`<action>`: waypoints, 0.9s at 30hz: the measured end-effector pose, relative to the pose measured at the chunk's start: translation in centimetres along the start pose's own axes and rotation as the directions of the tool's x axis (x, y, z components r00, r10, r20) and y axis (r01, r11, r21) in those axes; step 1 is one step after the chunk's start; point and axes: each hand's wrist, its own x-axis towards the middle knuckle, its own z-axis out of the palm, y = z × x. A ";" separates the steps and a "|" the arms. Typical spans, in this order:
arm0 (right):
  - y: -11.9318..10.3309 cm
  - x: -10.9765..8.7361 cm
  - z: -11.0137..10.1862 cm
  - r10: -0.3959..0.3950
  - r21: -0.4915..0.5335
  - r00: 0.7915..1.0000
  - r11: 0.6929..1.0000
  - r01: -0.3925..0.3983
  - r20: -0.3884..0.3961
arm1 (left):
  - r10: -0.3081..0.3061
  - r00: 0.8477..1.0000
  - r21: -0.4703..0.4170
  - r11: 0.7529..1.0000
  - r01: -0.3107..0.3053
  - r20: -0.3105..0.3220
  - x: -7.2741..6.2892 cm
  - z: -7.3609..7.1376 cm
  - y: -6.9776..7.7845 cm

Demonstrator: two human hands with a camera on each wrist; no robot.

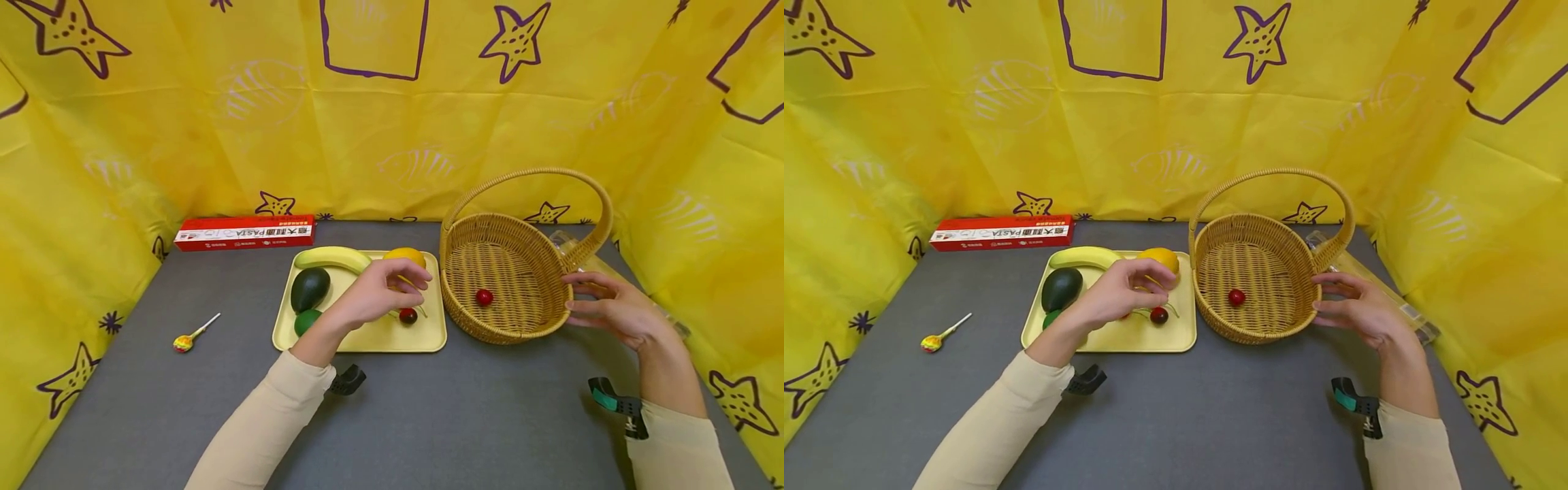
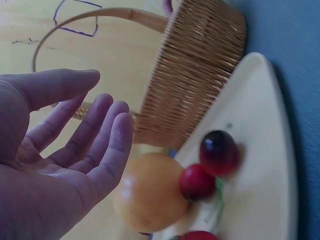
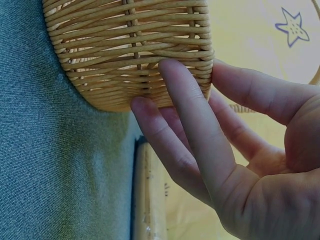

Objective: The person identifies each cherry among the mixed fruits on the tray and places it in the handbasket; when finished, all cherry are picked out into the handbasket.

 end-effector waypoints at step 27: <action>0.2 0.2 -0.1 -0.007 0.017 1.000 1.000 0.007 0.007 | -0.094 0.991 0.136 0.985 0.107 -0.100 -1.0 -0.1 -4.1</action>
